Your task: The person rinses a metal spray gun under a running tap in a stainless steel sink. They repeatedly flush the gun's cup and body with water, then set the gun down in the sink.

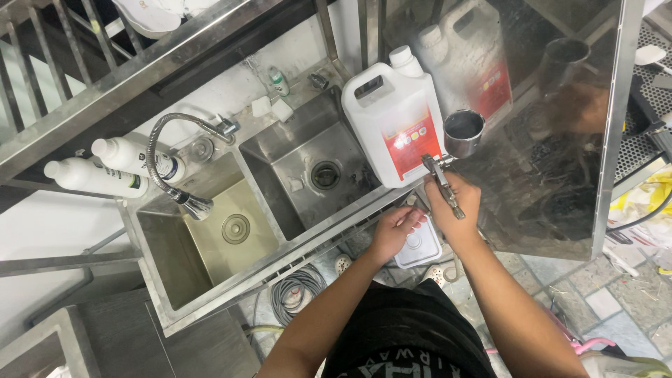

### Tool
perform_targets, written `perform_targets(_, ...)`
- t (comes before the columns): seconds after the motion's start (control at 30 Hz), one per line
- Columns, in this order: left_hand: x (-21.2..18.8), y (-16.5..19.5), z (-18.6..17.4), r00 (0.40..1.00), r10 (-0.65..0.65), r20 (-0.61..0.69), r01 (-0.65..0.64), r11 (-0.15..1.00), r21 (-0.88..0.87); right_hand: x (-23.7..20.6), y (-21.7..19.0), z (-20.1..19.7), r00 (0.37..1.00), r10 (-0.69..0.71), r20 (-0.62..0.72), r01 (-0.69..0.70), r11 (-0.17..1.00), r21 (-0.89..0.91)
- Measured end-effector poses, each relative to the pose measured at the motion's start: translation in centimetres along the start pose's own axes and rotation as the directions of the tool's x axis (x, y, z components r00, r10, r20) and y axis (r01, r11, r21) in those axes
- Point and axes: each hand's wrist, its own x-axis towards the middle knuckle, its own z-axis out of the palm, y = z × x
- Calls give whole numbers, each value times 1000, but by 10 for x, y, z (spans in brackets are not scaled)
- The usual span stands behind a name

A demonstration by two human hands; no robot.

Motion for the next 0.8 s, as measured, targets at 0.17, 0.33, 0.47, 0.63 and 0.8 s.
perform_targets(0.17, 0, 0, -1, 1000, 10, 22, -10, 1000, 3, 4, -7, -5, 967, 81, 241, -131, 971, 198)
perform_targets(0.33, -3, -3, -3, 999, -40, 12, 40, 999, -5, 4, -7, 0, 964, 119, 240, -170, 963, 207)
perform_targets(0.47, -4, -5, -6, 998, -64, 3, 64, 998, -9, 5, 1, 2, 970, 145, 196, -179, 969, 173)
perform_targets(0.63, -5, -3, -7, 999, -39, 11, 39, 999, 1, 5, 9, 3, 981, 134, 142, -154, 977, 148)
perform_targets(0.8, -7, 4, -5, 998, -58, 14, 58, 998, 16, 5, 8, -1, 989, 111, 100, -126, 980, 153)
